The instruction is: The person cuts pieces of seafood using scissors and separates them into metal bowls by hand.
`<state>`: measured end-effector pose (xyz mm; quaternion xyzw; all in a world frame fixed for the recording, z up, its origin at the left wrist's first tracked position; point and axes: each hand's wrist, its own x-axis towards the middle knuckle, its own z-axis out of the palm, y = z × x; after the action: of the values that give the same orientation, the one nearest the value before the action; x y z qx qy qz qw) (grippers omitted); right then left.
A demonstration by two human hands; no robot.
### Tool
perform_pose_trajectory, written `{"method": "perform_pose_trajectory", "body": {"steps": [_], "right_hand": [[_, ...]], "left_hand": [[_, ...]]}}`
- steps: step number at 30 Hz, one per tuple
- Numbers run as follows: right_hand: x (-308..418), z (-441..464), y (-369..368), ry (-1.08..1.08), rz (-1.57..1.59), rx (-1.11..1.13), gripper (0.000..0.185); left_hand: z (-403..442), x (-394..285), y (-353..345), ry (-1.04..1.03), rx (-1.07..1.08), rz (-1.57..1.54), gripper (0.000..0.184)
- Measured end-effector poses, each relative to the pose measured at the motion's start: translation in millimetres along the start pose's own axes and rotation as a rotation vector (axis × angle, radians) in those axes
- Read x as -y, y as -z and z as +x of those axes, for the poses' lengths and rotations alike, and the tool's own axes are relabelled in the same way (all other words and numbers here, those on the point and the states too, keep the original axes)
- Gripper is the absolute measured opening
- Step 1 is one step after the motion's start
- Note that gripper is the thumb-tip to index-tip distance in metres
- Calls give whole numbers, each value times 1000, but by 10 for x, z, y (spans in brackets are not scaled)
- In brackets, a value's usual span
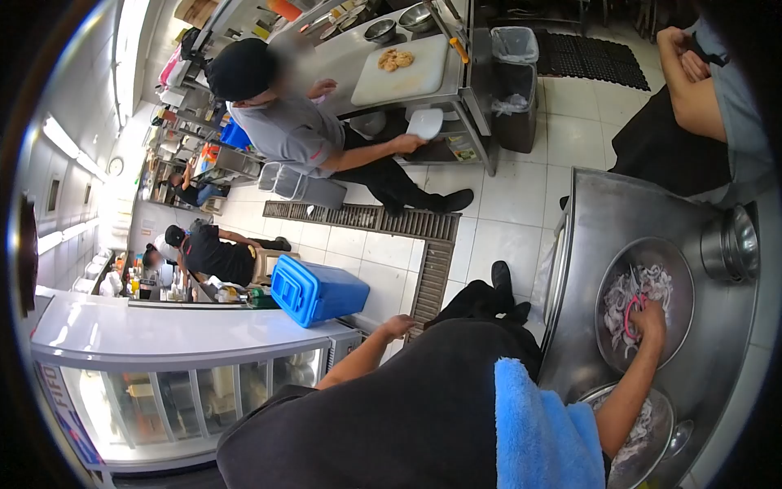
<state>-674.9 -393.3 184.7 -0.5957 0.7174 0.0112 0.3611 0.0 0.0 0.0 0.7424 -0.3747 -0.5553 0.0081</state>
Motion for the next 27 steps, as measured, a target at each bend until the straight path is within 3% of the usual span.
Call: {"method": "perform_pose_trajectory", "body": {"steps": [3, 8, 11, 12, 15, 18, 22, 27], "right_hand": [[-174, -38, -163, 44, -68, -21, 29], [45, -294, 48, -14, -207, -20, 26], [-279, -111, -153, 39, -282, -86, 24], [-356, -113, -199, 48, -294, -103, 23], [-406, -173, -205, -66, -244, -109, 22], [-319, -188, -181, -141, -197, -208, 24], [141, -335, -200, -115, -93, -478, 24], [158, -17, -542, -51, -4, -372, 21]], "left_hand": [[-381, -415, -18, 158, -90, -144, 54], [-93, -496, -17, 102, -67, -58, 53], [166, -280, 177, -135, -28, 276, 46], [424, 47, 202, -448, -93, 577, 48], [95, -391, 396, 101, -130, -53, 50], [105, -314, 536, -72, -98, -61, 52], [67, -387, 761, 10, -38, 20, 52], [263, -89, 963, 110, 27, 59, 46]]}}
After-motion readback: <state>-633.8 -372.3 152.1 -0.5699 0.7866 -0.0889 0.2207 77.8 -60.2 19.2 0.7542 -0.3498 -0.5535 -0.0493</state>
